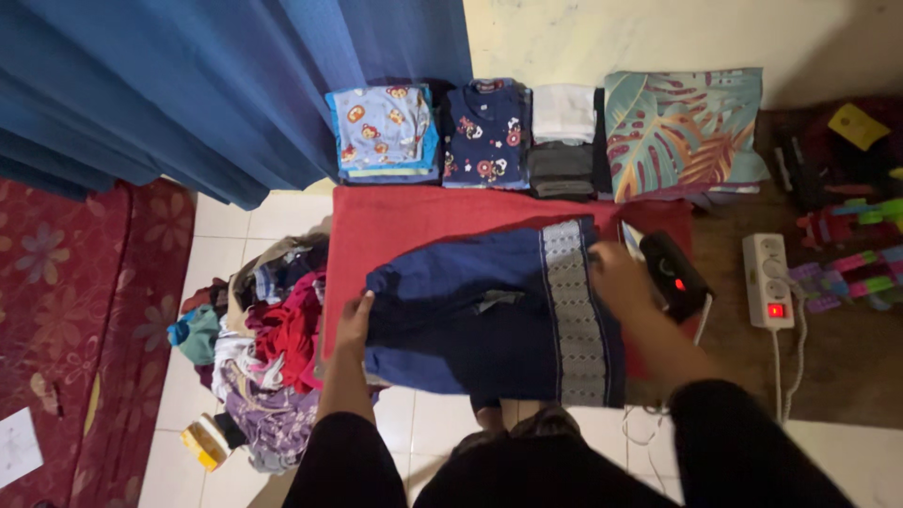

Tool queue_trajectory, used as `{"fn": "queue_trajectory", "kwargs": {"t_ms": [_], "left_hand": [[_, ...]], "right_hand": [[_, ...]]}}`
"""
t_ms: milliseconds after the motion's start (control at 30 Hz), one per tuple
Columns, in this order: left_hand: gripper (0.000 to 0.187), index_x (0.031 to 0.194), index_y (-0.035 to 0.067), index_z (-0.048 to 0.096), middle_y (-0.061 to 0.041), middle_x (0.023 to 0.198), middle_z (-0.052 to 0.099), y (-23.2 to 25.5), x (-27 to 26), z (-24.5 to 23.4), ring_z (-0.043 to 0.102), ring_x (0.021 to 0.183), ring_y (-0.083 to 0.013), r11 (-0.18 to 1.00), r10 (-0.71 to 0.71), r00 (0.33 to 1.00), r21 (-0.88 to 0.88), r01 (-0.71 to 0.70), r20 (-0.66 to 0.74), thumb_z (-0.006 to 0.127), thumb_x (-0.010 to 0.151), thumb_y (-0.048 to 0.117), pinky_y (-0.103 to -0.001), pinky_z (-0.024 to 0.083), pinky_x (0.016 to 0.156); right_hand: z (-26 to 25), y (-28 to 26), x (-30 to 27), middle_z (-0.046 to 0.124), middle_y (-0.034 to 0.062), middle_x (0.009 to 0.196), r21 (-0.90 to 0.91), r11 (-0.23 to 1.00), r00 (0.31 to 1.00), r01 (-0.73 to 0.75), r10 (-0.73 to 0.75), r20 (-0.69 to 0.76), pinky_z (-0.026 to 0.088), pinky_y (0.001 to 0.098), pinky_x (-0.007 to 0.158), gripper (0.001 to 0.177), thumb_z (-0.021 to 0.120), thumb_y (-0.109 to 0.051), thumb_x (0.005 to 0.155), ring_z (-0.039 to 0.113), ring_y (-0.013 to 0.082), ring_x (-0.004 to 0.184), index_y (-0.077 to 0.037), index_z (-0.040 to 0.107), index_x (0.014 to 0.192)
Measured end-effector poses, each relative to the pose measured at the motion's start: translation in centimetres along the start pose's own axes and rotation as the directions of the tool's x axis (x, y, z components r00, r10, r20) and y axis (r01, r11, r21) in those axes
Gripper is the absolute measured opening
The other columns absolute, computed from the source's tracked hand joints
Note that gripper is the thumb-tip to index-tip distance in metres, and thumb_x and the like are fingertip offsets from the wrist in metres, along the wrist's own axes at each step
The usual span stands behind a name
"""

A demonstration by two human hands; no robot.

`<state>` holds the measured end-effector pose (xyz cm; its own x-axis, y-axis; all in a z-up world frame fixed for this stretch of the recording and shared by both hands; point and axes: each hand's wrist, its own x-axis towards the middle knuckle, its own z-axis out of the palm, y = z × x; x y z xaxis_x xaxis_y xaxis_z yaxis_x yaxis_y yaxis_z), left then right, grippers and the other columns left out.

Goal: The person irons a pair of dark blue pants on a red-covered table, smoothing and folding them before stacking them with other folded garments. The person then picks up a light green shirt from a pile of clothes and begins to unfold it.

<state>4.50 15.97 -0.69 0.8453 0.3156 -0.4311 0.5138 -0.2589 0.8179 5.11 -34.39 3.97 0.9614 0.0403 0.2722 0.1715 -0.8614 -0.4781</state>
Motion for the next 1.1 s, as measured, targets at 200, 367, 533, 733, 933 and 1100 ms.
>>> {"fn": "queue_trajectory", "kwargs": {"t_ms": [200,367,533,733,933,1100], "left_hand": [[0.076,0.143,-0.001,0.052,-0.015,0.137,0.057,0.2,2.9,0.8,0.051,0.129,-0.0257,1.0,0.019,0.99,-0.015,-0.017,0.139,0.078,0.086,0.042,-0.042,0.039,0.107],[0.062,0.135,-0.002,0.062,-0.013,0.122,0.069,-2.0,1.5,-1.1,0.063,0.115,-0.0247,0.956,0.037,0.926,-0.285,0.076,0.375,0.078,0.081,0.024,-0.04,0.047,0.102],[0.051,0.131,-0.003,0.061,-0.009,0.116,0.071,-2.9,1.0,-4.0,0.064,0.113,-0.0218,0.827,0.139,0.904,-0.55,0.118,0.403,0.07,0.083,0.014,-0.036,0.046,0.102],[0.046,0.133,0.001,0.062,-0.01,0.112,0.07,-2.6,4.8,0.0,0.064,0.101,-0.022,0.954,-0.042,0.986,-0.285,0.088,0.164,0.066,0.09,0.018,-0.037,0.049,0.092],[0.048,0.135,0.0,0.061,-0.009,0.122,0.07,-3.4,6.3,1.4,0.064,0.113,-0.02,0.968,0.038,0.996,-0.25,-0.016,0.086,0.063,0.092,0.02,-0.032,0.046,0.101],[0.045,0.133,0.001,0.064,-0.008,0.121,0.07,-3.7,5.6,1.5,0.064,0.114,-0.0194,0.969,0.036,0.999,-0.246,-0.029,0.023,0.063,0.091,0.019,-0.032,0.047,0.101]], "right_hand": [[6.6,1.8,6.2,0.062,0.0239,0.137,-0.315,0.939,0.983,0.138,-0.168,-0.069,0.044,0.056,0.099,0.044,0.056,-0.008,0.081,0.058,0.0437,0.124,-0.002,0.068,0.123],[5.4,3.0,8.5,0.068,0.0134,0.128,-0.426,0.87,0.949,0.249,-0.13,0.289,0.045,0.058,0.105,0.034,0.061,-0.018,0.083,0.061,0.0357,0.129,-0.01,0.066,0.115],[-0.4,4.6,11.5,0.068,0.021,0.104,-0.374,0.925,0.799,-0.07,0.276,0.533,0.048,0.0575,0.087,0.03,0.069,-0.019,0.074,0.065,0.0423,0.103,-0.01,0.062,0.102],[2.3,4.1,11.9,0.067,0.0157,0.098,-0.369,0.913,0.983,0.177,-0.147,0.107,0.049,0.056,0.101,0.013,0.06,-0.011,0.086,0.064,0.0437,0.106,-0.012,0.064,0.098],[7.1,3.9,7.6,0.065,0.0217,0.107,-0.31,0.95,0.954,-0.036,0.125,0.274,0.051,0.0551,0.087,0.018,0.063,-0.021,0.092,0.064,0.0438,0.101,-0.006,0.061,0.103],[8.2,2.6,6.5,0.063,0.0277,0.112,-0.398,0.861,0.864,-0.317,0.435,0.252,0.051,0.0573,0.086,0.039,0.07,-0.028,0.092,0.063,0.0467,0.102,-0.005,0.055,0.12]]}}
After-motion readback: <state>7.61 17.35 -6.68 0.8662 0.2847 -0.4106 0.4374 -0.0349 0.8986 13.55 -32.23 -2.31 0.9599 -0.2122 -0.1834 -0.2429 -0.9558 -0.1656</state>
